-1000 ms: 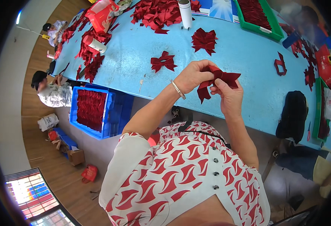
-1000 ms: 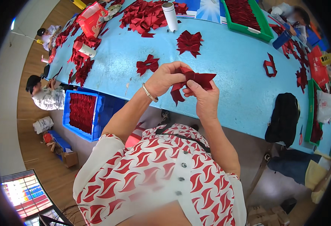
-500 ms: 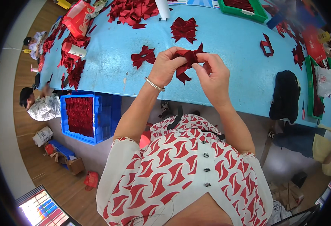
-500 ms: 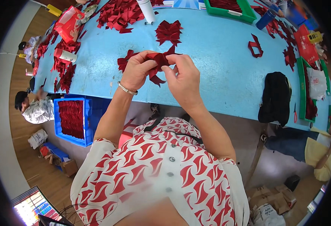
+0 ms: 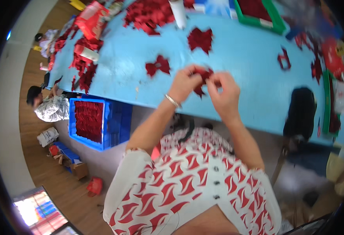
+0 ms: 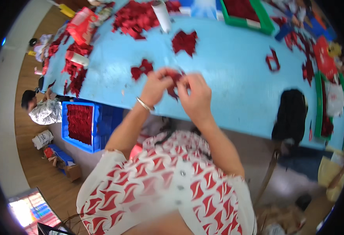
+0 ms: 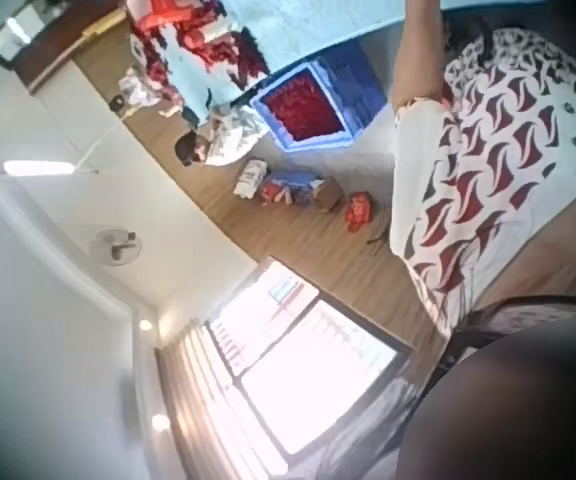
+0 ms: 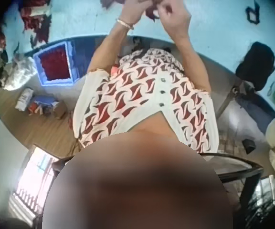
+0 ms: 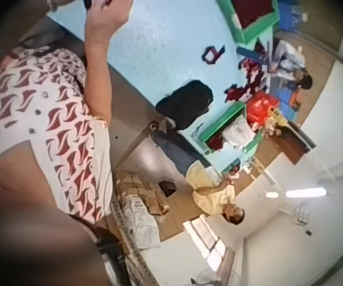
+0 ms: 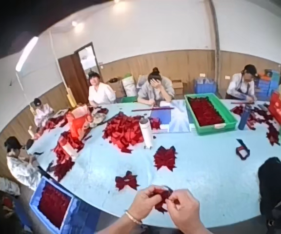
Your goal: Assembling decorative red fabric bows at a factory workbench.
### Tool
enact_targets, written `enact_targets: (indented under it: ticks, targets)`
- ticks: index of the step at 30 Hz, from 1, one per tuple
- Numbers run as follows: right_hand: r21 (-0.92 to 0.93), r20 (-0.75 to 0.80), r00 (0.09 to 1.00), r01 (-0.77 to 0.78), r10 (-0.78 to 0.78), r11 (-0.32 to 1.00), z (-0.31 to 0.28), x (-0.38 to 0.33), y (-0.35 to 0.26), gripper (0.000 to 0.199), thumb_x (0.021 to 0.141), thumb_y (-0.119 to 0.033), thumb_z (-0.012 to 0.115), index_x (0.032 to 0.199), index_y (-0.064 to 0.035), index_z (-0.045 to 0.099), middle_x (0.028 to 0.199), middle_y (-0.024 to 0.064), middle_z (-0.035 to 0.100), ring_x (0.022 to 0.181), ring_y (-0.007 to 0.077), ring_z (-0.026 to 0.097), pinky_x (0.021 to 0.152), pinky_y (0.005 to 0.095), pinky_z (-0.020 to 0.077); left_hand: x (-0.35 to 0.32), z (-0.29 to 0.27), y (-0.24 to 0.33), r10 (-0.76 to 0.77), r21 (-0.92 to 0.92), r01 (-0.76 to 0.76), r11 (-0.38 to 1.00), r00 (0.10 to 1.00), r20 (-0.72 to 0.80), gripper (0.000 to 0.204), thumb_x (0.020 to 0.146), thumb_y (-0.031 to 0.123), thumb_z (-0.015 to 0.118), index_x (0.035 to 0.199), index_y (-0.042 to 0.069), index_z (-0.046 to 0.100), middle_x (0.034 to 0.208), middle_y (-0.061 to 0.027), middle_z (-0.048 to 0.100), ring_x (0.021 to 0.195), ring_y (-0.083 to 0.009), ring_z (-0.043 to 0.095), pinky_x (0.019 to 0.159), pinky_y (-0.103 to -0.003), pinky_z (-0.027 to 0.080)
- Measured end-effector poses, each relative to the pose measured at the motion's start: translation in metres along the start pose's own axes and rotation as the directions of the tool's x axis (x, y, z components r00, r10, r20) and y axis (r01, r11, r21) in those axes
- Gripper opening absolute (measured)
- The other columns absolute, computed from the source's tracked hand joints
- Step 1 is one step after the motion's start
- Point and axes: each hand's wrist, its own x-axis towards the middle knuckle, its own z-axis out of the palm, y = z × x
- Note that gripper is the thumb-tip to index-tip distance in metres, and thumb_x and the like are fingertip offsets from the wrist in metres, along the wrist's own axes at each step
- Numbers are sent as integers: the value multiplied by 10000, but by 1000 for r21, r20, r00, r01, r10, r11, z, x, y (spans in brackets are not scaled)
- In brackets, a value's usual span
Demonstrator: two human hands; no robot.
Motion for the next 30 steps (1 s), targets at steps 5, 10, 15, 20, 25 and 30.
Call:
enact_targets:
  ticks: [5, 10, 15, 20, 25, 30]
  targets:
    - [330, 108, 879, -472, 464, 818, 8, -23, -51, 72, 737, -6, 615, 771, -7, 552, 717, 33, 585, 626, 72, 533, 558, 220, 439, -45, -8, 14, 51, 9, -51, 999, 999, -14, 167, 766, 57, 533, 920, 6, 573, 734, -20, 584, 595, -64, 538, 500, -202, 454]
    - [416, 276, 853, -521, 443, 745, 23, -6, -56, 70, 744, -10, 623, 778, 0, 563, 735, 9, 586, 651, 49, 517, 587, 194, 431, -45, -35, 28, 36, -9, -36, 999, 999, 1, 163, 726, 45, 528, 877, 7, 576, 726, -27, 587, 591, -62, 530, 494, -210, 452]
    - [475, 366, 797, -604, 481, 640, 34, -21, -54, 81, 736, 0, 623, 806, 8, 583, 753, 13, 590, 672, 61, 527, 617, 191, 433, -58, -43, 21, 22, 80, -20, 997, 1000, -22, 143, 736, 47, 533, 872, 17, 564, 714, -26, 582, 581, -67, 533, 464, -204, 443]
    - [490, 324, 831, -556, 452, 672, 39, -35, -53, 114, 772, -19, 576, 877, 18, 603, 778, 39, 604, 701, 90, 549, 643, 220, 450, -62, -49, 7, 36, 4, -36, 999, 999, -12, 128, 770, 86, 539, 891, 46, 555, 701, -14, 577, 561, -62, 534, 439, -186, 435]
    - [423, 336, 827, -560, 451, 712, 48, -32, -14, 152, 812, -42, 518, 914, 28, 606, 789, 57, 612, 721, 113, 574, 670, 246, 467, -35, -59, -27, -51, -71, 50, 996, 999, -3, 134, 766, 84, 547, 895, 56, 573, 756, -19, 595, 603, -71, 555, 466, -207, 458]
    - [448, 355, 777, -629, 519, 635, 53, -40, 41, 140, 807, -56, 527, 889, 27, 605, 791, 71, 614, 705, 123, 583, 661, 263, 477, 0, -52, -65, 44, -68, -42, 997, 998, 34, 138, 750, 47, 549, 882, 35, 590, 766, -22, 600, 636, -69, 552, 517, -200, 462]
